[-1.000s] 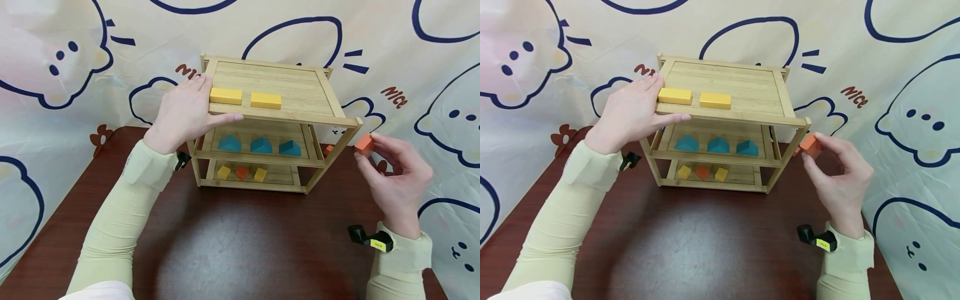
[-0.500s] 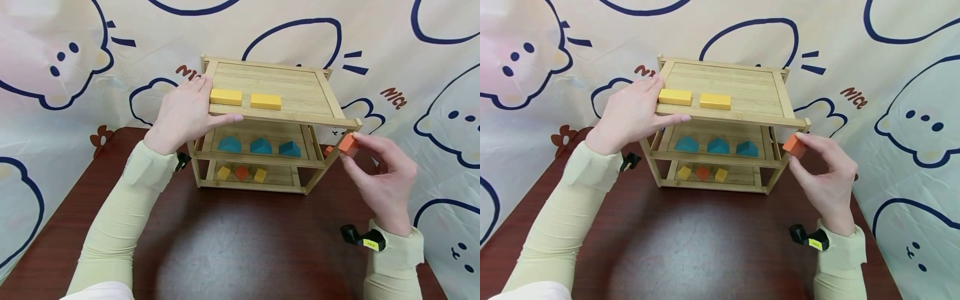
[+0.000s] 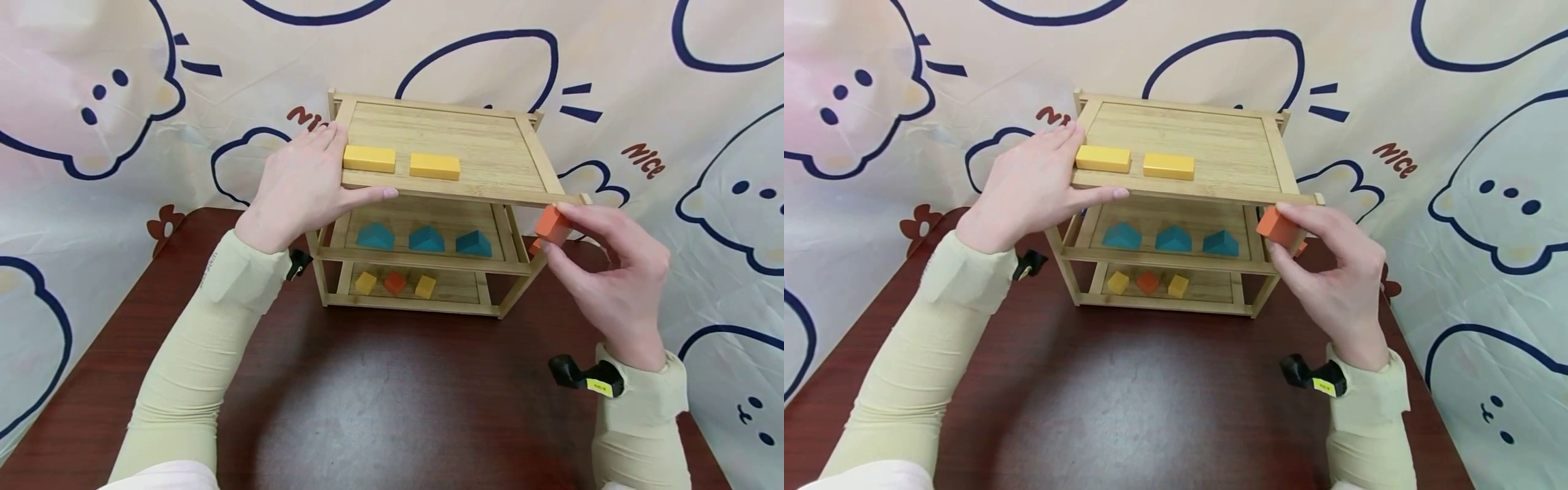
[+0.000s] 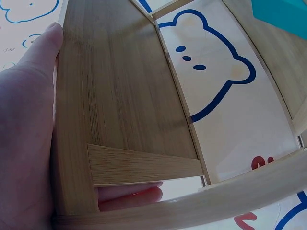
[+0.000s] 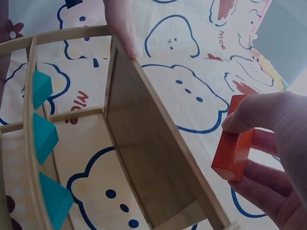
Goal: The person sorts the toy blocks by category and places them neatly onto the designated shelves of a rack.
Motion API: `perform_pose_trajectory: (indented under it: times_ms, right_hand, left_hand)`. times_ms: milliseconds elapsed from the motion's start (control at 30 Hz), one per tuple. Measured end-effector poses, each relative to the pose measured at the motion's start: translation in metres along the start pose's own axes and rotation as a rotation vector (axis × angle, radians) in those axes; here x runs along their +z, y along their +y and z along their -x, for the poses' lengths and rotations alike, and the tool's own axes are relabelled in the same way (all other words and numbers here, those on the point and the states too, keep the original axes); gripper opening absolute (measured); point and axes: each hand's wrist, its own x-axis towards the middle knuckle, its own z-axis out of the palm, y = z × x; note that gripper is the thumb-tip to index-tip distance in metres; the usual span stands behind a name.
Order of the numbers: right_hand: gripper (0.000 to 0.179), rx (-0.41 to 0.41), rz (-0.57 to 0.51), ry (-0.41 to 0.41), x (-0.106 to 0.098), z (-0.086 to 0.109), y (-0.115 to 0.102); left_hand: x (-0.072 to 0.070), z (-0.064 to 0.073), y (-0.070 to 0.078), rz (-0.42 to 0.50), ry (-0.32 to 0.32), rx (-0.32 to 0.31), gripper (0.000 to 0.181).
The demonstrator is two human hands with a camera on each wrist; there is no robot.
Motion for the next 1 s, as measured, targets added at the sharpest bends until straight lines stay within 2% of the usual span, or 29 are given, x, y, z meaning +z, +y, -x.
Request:
perform_pose_trajectory:
  times_ms: [367, 700, 967, 1000]
  right_hand:
    - [0.033, -0.085, 0.003, -0.015, 0.003, -0.022, -0.009]
    - [0.038, -0.137, 0.078, -0.087, 0.004, -0.045, -0.013]
    - [0.042, -0.171, 0.199, -0.162, 0.002, -0.064, 0.0]
    - [0.042, -0.152, 0.209, -0.179, 0.002, -0.066, 0.004]
  left_hand:
    - [0.001, 0.0, 0.0, -0.006, -0.006, 0.001, 0.122]
    - [0.0, 0.0, -0.001, -0.006, -0.008, 0.002, 0.122]
    - [0.0, 0.001, -0.001, 0.0, -0.001, 0.004, 0.123]
    - [0.0, 0.001, -0.001, 0.001, 0.001, 0.006, 0.123]
